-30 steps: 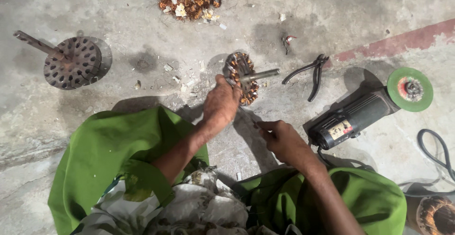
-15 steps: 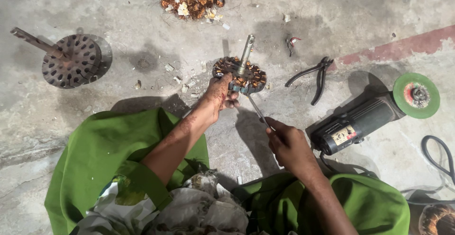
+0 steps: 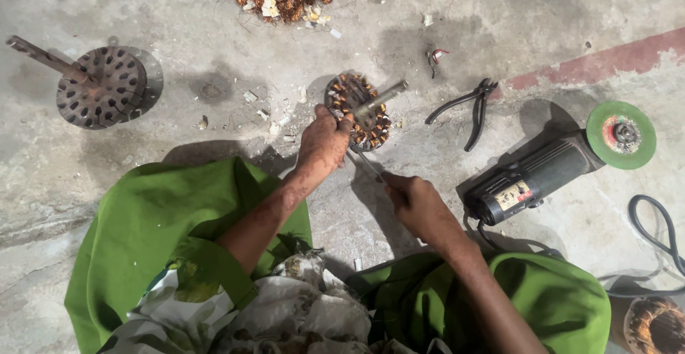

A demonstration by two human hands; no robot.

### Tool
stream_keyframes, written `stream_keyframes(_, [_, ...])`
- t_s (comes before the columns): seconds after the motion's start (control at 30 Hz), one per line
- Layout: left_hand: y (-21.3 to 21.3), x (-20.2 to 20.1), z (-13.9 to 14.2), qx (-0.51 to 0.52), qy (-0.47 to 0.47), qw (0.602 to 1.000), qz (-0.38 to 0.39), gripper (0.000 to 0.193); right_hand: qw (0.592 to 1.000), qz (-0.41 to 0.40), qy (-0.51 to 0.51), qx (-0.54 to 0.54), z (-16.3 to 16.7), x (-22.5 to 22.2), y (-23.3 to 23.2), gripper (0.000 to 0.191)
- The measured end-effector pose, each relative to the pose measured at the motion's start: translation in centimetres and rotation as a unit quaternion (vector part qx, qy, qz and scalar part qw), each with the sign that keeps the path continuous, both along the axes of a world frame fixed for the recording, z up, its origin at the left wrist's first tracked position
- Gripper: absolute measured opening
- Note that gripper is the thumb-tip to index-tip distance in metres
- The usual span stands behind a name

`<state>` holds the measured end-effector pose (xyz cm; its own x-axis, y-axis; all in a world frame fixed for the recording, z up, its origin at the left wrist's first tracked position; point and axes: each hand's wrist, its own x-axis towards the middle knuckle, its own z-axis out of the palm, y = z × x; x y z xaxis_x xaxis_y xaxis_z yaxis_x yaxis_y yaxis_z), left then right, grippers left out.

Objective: The person uses an angle grinder to trim copper windings on a motor stator, then uses a screwdriver and pliers to adjust and remove wire sections. The person sits on the floor throughout the task.

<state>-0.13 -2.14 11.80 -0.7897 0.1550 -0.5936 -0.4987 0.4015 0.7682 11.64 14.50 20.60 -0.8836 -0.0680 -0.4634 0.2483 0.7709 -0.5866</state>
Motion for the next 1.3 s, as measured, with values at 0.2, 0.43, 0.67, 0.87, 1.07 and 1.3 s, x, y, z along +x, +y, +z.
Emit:
stream_keyframes(0.2, [-0.6, -0.1, -1.5, -0.094, 0.131, 0.98, -0.116, 0.04, 0.997, 0.046, -0.05, 0.025, -0.7, -1.1, 0.8, 0.04])
stream_keyframes(0.43, [-1.0, -0.6, -2.7, -0.153, 0.224, 0.935, -0.23, 0.061, 0.979, 0.176, 0.091, -0.05, -2.6, -2.7, 3.1, 0.038])
stream_keyframes(0.67, [-1.0, -1.0, -0.3, -0.156, 0.216, 0.919, -0.29, 0.063, 0.974, 0.198, -0.103, 0.049, -0.3, -5.4, 3.0, 0.034])
stream_keyframes(0.87, [-1.3, -1.1, 0.9, -0.141, 0.253, 0.912, -0.291, 0.062, 0.96, 0.249, -0.069, 0.109, 0.7, -6.5, 1.6, 0.027])
stream_keyframes(1.07, [-1.7, -1.4, 0.5, -0.154, 0.25, 0.905, -0.309, 0.067, 0.917, 0.325, -0.023, 0.228, -0.4, -6.0, 0.0, 0.02])
stream_keyframes(1.3, [-0.1, -0.7, -1.5, -0.15, 0.268, 0.893, -0.327, 0.078, 0.83, 0.212, 0.255, 0.449, -6.2, 0.8, -7.3, 0.038])
